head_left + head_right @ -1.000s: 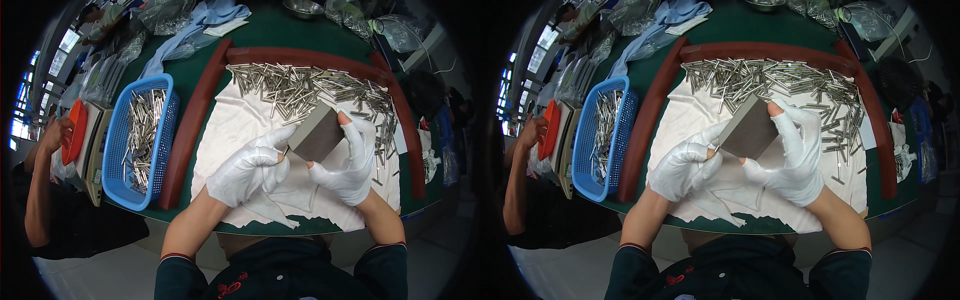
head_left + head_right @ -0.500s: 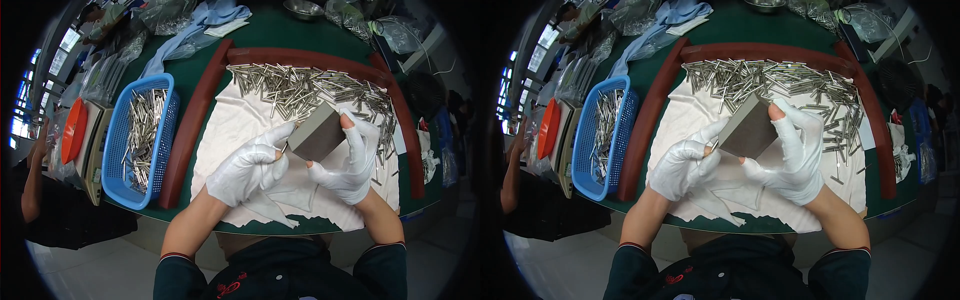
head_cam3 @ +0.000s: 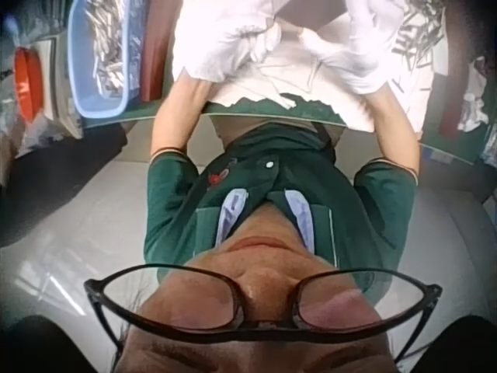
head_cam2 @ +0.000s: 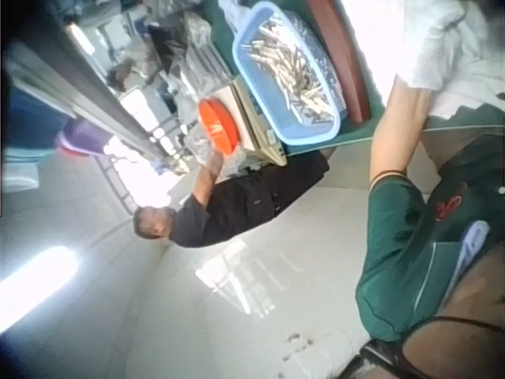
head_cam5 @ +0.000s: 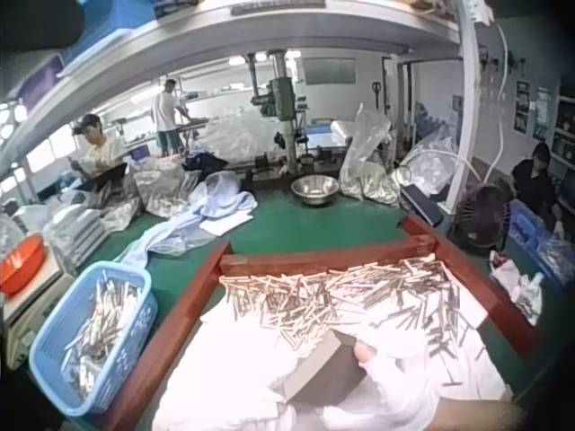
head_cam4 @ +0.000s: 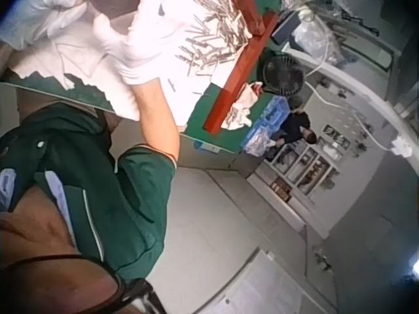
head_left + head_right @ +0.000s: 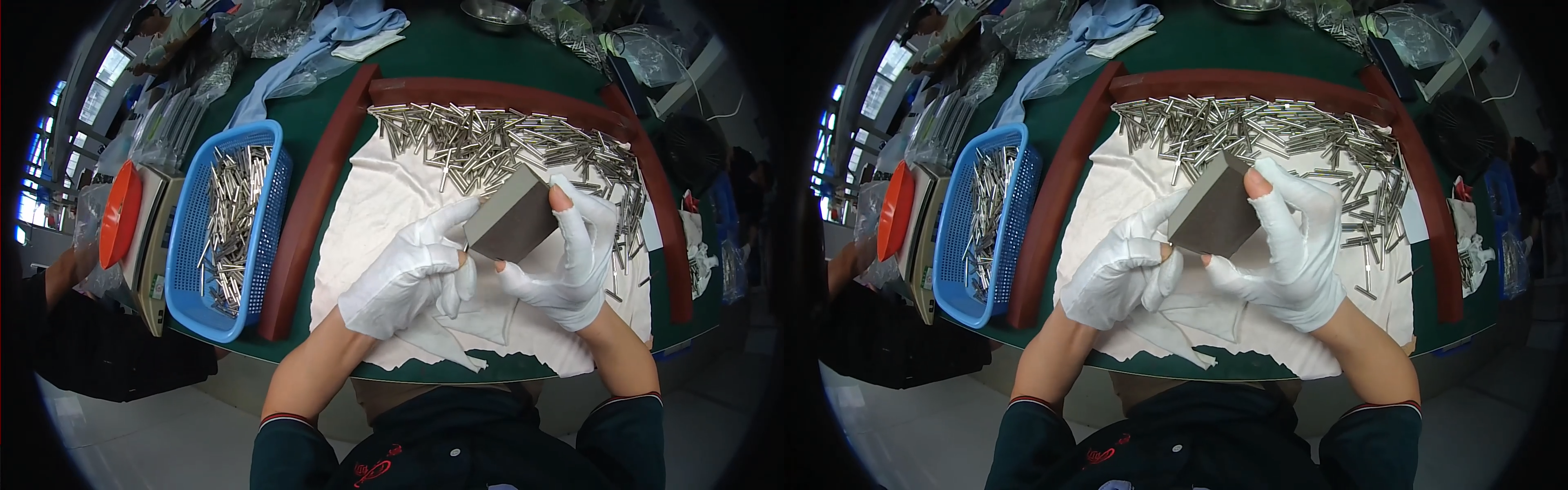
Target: Rubbing small metal pins against a polishing block to smooth or deburr them.
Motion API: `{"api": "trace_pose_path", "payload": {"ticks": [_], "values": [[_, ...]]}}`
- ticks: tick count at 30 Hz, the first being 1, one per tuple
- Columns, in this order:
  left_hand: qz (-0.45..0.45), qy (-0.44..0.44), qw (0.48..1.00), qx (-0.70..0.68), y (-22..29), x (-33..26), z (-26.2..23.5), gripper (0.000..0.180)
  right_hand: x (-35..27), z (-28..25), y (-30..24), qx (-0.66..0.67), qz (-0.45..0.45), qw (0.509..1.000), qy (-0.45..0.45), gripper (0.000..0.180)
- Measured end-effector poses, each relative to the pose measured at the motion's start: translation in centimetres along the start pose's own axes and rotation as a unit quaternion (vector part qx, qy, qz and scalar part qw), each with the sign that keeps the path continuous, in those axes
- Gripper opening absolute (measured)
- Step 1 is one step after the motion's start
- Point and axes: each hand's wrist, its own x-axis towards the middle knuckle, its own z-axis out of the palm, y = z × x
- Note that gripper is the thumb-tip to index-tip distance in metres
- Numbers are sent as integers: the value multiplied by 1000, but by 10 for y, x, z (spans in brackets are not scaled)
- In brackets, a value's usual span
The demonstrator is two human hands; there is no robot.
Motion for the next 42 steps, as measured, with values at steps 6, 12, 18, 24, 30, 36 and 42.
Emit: {"api": "trace_pose_path", "payload": {"ticks": [6, 12, 18, 24, 30, 36, 42], "values": [[-30, 109, 988, 100, -10, 4, 17, 60, 12, 0, -10, 64, 18, 998, 1, 88], [-20, 143, 982, 125, -9, 6, 25, 60, 10, 0, -11, 36, 36, 999, -8, 87], [25, 51, 997, 53, -2, 1, 13, 45, 5, 3, -6, 44, 53, 998, 6, 88], [27, 47, 998, 28, 3, -2, 11, 54, 2, -2, -5, 36, 52, 998, -2, 85], [30, 124, 987, 98, -8, 5, 18, 63, 8, 3, -7, 61, 35, 997, 23, 83], [8, 108, 985, 134, -16, 8, 16, 62, 12, 6, -9, 88, 49, 995, 13, 82], [-9, 92, 993, 77, -5, 4, 18, 63, 8, 7, -8, 103, 75, 992, 6, 82]]}}
